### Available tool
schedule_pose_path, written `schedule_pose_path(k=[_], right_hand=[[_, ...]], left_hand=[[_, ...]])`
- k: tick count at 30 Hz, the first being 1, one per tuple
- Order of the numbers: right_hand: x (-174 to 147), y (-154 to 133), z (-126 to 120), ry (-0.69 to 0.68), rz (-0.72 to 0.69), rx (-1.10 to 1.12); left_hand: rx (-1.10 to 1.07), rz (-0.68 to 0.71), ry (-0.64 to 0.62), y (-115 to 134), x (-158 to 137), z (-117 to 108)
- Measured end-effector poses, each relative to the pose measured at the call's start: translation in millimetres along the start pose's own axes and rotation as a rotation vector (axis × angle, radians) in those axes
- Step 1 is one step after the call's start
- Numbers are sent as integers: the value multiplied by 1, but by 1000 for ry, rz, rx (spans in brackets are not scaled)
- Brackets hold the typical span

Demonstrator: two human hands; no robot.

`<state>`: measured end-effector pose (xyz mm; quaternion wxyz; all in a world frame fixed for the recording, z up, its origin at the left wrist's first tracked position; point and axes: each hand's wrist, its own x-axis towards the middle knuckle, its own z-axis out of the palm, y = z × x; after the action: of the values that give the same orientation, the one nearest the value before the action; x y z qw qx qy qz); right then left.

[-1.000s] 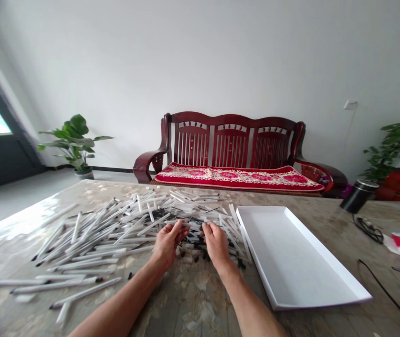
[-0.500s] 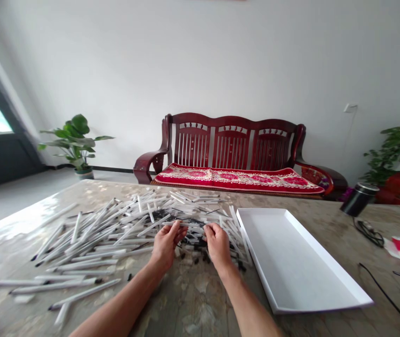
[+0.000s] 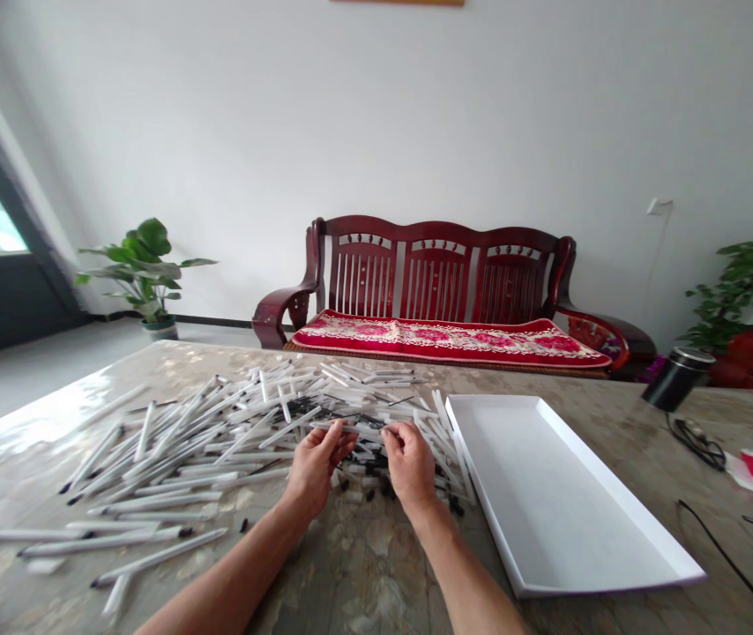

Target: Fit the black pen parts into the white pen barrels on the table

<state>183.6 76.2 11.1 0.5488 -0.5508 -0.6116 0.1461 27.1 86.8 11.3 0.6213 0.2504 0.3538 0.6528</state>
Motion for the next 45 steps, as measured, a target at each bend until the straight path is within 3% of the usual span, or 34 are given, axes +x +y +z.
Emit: schedule_pose_path(k=[11, 20, 39, 45], right_hand=[[-2, -5, -1, -41, 48, -15], [-1, -4, 2, -77, 153, 177], [-1, -5, 4, -37, 168, 263], [4, 1, -5, 25, 184, 239]], left_hand=[[-31, -28, 13, 3, 0, 2], [-26, -25, -7, 3, -2, 2], [-58, -56, -44, 6, -5, 4], [-92, -38, 43, 14, 1, 1]])
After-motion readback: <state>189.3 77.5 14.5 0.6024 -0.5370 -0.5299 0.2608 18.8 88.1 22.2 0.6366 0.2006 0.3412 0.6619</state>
